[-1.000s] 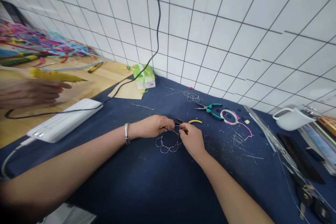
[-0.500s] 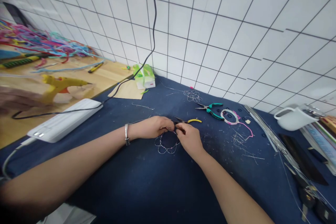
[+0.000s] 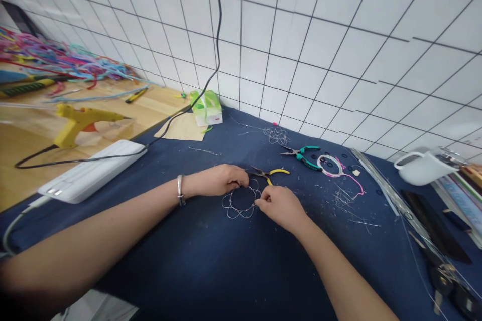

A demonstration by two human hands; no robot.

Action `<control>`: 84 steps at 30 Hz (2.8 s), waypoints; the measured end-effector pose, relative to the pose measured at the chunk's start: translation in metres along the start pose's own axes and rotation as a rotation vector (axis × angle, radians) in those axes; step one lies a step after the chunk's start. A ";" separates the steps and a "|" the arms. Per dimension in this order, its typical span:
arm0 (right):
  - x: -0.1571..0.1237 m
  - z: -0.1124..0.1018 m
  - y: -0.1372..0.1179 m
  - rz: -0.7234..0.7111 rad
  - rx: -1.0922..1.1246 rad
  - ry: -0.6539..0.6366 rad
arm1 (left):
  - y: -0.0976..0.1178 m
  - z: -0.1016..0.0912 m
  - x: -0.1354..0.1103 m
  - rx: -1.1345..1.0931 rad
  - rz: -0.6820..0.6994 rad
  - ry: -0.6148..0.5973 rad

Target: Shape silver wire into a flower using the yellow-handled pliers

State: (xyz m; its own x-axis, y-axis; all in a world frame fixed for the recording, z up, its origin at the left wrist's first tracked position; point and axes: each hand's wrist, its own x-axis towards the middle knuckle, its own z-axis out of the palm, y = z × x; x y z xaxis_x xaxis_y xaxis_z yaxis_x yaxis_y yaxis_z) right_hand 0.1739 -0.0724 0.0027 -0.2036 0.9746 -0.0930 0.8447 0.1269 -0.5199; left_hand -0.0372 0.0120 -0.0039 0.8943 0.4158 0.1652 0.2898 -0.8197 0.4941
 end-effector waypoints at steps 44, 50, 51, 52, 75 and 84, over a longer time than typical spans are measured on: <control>-0.004 0.010 -0.020 0.194 0.680 -0.107 | 0.011 -0.013 -0.003 -0.578 -0.360 0.018; -0.004 0.017 -0.019 0.167 0.751 -0.044 | 0.010 -0.009 -0.001 -0.566 -0.353 -0.063; -0.004 0.018 -0.018 0.161 0.760 -0.023 | 0.009 -0.008 -0.001 -0.567 -0.353 -0.067; -0.003 0.019 -0.017 0.157 0.770 -0.007 | 0.009 -0.007 -0.001 -0.568 -0.354 -0.069; -0.007 0.032 -0.016 0.080 0.533 0.287 | 0.016 0.000 0.003 -0.445 -0.306 -0.033; -0.006 0.028 -0.015 0.050 0.711 0.220 | 0.015 0.002 0.004 -0.587 -0.417 0.082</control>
State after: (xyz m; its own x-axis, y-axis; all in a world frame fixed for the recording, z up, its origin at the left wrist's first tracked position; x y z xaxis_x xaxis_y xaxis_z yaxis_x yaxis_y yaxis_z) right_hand 0.1482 -0.0851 -0.0129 -0.0063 1.0000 0.0026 0.3114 0.0044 -0.9503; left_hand -0.0284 0.0008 0.0023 0.7142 0.6949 -0.0846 0.3497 -0.2496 0.9030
